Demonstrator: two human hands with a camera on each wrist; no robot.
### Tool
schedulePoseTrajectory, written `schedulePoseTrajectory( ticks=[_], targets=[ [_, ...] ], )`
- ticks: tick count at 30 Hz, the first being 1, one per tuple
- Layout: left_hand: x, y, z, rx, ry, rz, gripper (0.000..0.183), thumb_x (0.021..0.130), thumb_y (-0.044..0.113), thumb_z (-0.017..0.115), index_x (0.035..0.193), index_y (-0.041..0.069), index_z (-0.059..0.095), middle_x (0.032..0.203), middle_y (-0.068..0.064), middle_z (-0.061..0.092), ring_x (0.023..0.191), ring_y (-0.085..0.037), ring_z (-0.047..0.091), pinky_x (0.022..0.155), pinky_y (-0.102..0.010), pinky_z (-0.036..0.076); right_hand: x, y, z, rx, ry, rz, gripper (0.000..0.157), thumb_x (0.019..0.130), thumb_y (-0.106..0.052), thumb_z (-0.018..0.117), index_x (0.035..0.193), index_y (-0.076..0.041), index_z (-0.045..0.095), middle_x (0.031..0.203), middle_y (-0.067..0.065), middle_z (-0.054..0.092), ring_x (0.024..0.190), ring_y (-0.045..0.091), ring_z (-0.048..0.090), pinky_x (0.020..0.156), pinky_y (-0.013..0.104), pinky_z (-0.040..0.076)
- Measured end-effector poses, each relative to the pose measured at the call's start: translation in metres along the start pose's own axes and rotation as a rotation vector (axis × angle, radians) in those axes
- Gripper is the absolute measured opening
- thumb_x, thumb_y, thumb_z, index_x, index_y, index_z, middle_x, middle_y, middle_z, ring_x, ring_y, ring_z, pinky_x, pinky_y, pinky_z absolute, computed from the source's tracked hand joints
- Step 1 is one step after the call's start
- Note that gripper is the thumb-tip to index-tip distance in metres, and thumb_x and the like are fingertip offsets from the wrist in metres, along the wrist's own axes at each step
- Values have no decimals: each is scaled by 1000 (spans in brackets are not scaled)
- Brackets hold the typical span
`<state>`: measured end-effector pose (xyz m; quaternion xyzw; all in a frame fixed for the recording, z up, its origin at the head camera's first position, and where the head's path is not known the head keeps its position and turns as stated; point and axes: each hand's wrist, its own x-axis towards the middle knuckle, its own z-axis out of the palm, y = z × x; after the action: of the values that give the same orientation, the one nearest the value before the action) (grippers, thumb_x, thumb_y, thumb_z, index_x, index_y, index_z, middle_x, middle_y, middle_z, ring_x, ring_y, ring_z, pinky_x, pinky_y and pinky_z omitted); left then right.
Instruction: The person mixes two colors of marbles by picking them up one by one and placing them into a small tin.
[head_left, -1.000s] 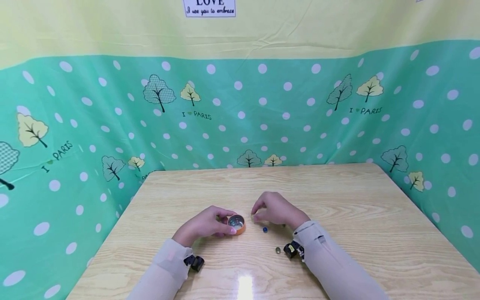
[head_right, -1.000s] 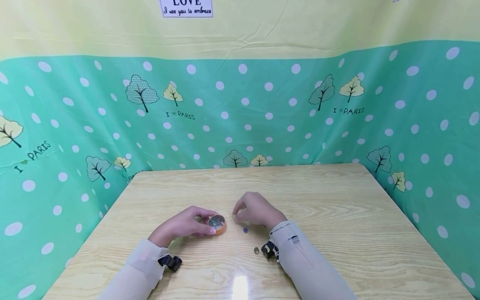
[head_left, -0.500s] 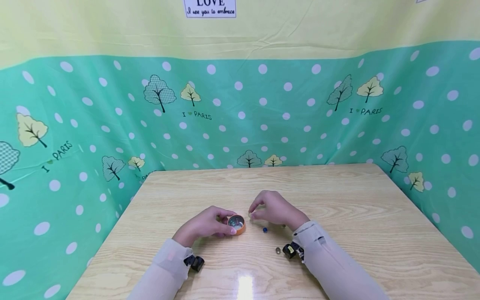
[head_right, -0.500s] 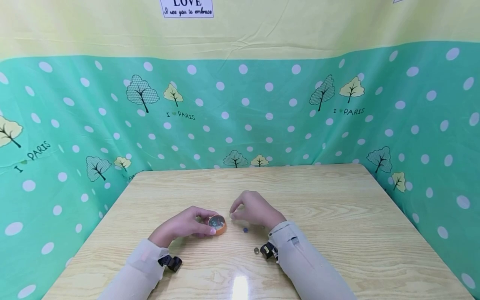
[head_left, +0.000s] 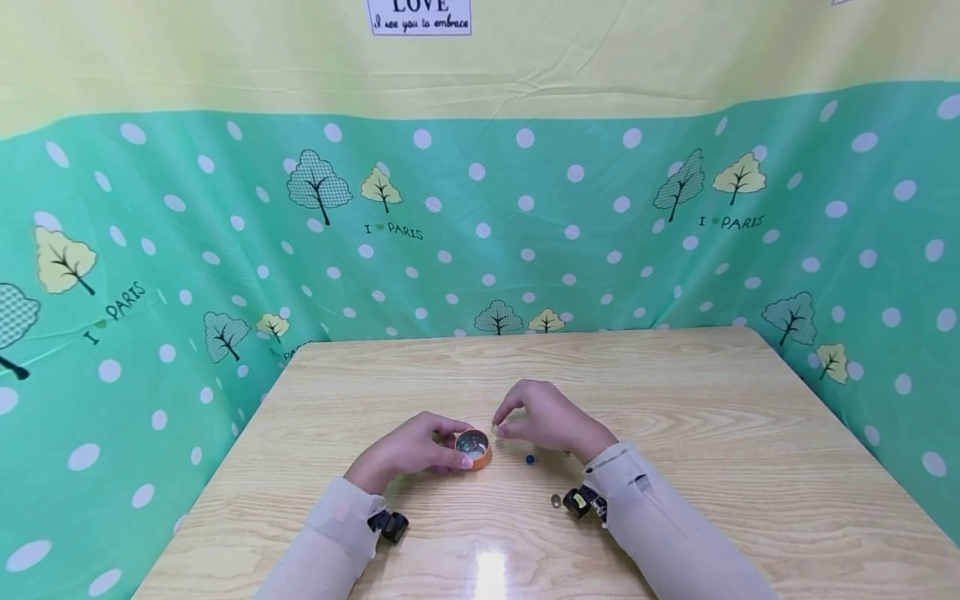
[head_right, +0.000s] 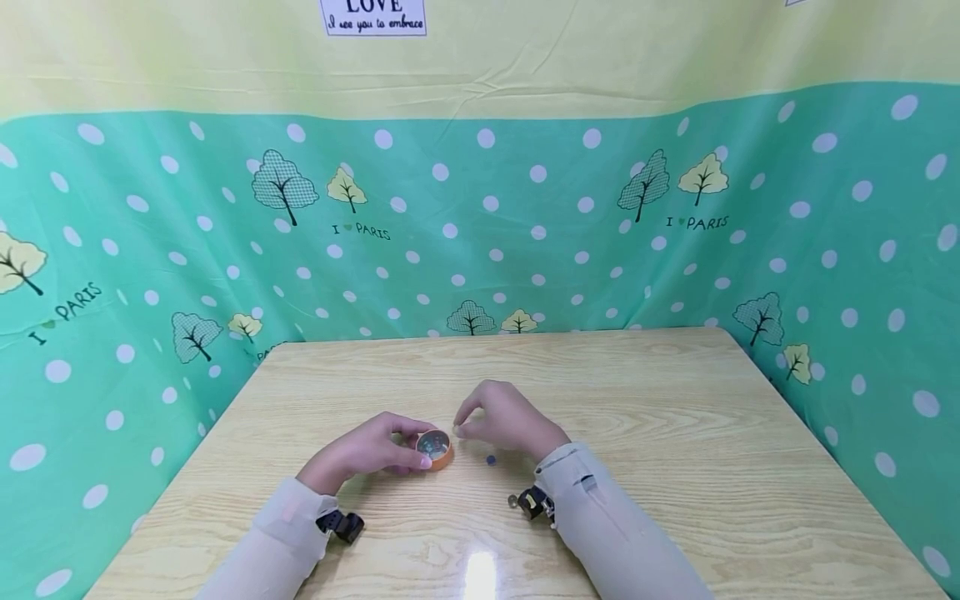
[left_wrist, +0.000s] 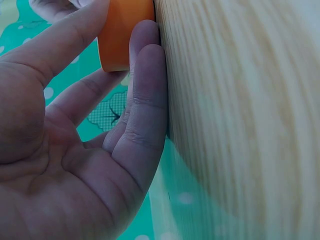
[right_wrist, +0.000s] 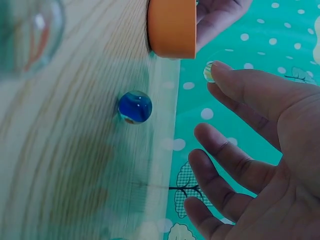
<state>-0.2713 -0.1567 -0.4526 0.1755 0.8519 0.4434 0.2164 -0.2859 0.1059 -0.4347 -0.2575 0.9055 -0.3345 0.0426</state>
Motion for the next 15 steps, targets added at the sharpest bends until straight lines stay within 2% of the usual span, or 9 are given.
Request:
schedulePoseTrajectory(
  ticks=[15],
  targets=[
    [-1, 1, 0, -12, -6, 13, 58, 85, 27, 87, 138, 11, 68, 92, -7, 69, 69, -19, 68, 63, -30, 54, -1, -7, 1, 5, -9, -2, 4, 89, -24, 83, 90, -27, 82, 103, -10, 70, 109, 21, 65, 99, 44, 52]
  ],
)
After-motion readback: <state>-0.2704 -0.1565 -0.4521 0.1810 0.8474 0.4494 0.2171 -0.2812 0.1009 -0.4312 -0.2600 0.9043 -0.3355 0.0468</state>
